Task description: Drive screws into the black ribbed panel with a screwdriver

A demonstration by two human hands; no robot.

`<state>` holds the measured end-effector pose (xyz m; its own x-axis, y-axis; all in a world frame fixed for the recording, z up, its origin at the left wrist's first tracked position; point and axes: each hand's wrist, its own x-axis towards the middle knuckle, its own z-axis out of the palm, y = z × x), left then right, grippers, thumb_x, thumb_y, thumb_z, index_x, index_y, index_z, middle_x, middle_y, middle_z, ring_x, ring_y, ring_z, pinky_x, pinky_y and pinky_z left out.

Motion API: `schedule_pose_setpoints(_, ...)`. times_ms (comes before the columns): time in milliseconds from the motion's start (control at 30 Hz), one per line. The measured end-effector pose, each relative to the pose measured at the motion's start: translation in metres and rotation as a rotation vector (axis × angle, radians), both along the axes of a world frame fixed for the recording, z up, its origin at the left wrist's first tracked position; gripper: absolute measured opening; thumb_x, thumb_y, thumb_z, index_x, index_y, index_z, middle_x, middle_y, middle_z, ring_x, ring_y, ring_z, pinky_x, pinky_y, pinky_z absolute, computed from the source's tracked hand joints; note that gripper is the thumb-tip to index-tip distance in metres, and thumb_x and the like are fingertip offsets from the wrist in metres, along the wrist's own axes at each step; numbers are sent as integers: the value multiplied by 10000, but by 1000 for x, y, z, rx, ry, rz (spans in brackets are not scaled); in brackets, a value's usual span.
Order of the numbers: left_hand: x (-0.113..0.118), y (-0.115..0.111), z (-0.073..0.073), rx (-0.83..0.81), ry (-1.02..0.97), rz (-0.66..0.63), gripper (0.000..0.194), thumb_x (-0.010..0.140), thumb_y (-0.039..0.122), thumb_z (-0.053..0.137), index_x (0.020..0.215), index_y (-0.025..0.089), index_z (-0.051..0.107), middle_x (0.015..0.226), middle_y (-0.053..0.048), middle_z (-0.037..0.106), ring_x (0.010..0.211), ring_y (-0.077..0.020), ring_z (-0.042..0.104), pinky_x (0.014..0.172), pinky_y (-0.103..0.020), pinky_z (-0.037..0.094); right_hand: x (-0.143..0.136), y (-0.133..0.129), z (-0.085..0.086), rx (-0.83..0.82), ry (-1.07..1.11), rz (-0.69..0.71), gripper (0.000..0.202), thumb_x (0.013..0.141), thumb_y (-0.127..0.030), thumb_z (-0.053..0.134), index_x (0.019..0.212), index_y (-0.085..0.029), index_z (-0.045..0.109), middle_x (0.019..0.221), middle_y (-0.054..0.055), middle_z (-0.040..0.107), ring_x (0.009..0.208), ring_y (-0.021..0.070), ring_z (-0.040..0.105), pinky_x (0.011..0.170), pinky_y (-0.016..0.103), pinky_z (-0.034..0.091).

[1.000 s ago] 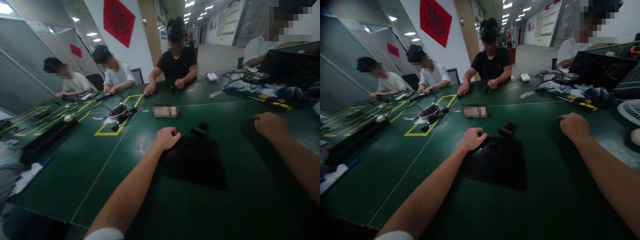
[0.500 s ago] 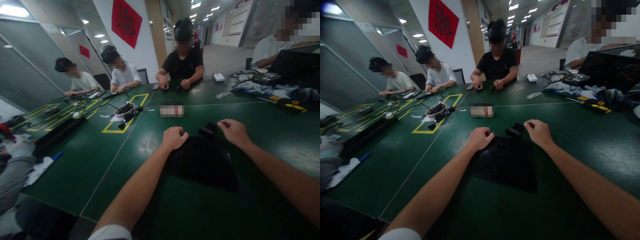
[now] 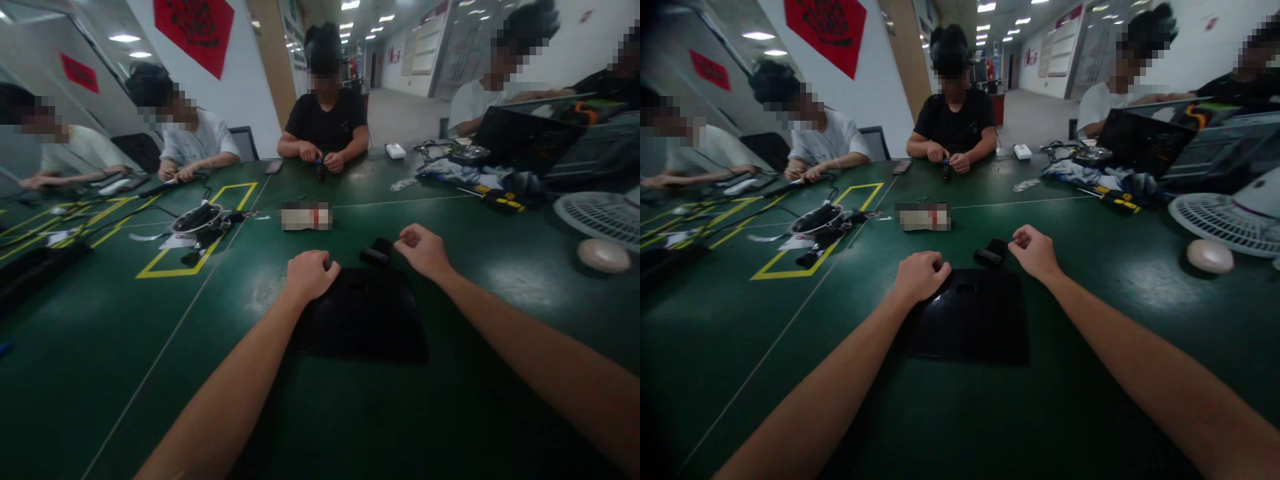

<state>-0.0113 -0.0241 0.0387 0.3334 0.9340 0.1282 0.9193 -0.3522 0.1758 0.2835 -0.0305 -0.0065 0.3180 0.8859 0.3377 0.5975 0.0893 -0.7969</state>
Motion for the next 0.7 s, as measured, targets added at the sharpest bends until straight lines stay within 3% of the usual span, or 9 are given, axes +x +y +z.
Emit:
schedule_pose_setpoints(67,1,1,2,1,26,-7,373,1012,457,532,821,228,758,1022,-123,818,955,-315,742,789,-413,515,0,2,-1,-5,-3,40,180,770,-283,745,942,-235,762,843,58,778,740,235,686,775,419,571)
schedule_pose_setpoints(200,1,1,7,4,46,-12,347,1006,438,532,810,236,735,1003,-118,807,942,-317,741,783,-415,520,2,6,-4,-3,-11,89,262,932,-305,615,1066,-214,821,913,84,808,774,239,713,827,444,587)
schedule_pose_setpoints(300,0,0,11,30,-2,-20,244,983,420,591,892,250,741,1032,-100,799,976,-301,740,818,-401,539,1,9,-5,-5,-8,101,280,985,-320,576,1028,-216,832,950,93,822,817,243,728,859,449,589)
schedule_pose_setpoints(433,6,2,20,34,-150,-67,203,966,384,655,1088,255,752,1132,-91,801,1036,-286,745,925,-422,574,-1,11,-4,-3,-5,98,158,943,-330,686,903,-239,809,894,66,813,805,234,712,837,423,586)
schedule_pose_setpoints(600,36,17,28,-76,-183,-345,444,941,328,709,1379,258,726,1465,-122,725,1356,-322,671,1173,-502,515,-1,12,-2,-5,6,85,83,913,-316,745,888,-243,775,826,43,776,744,213,664,784,397,566)
schedule_pose_setpoints(700,54,29,25,-194,-151,-449,539,928,274,713,1466,261,701,1519,-118,716,1413,-319,651,1230,-502,473,-1,12,-3,0,11,88,80,921,-315,733,891,-248,764,840,40,777,753,211,662,795,396,560)
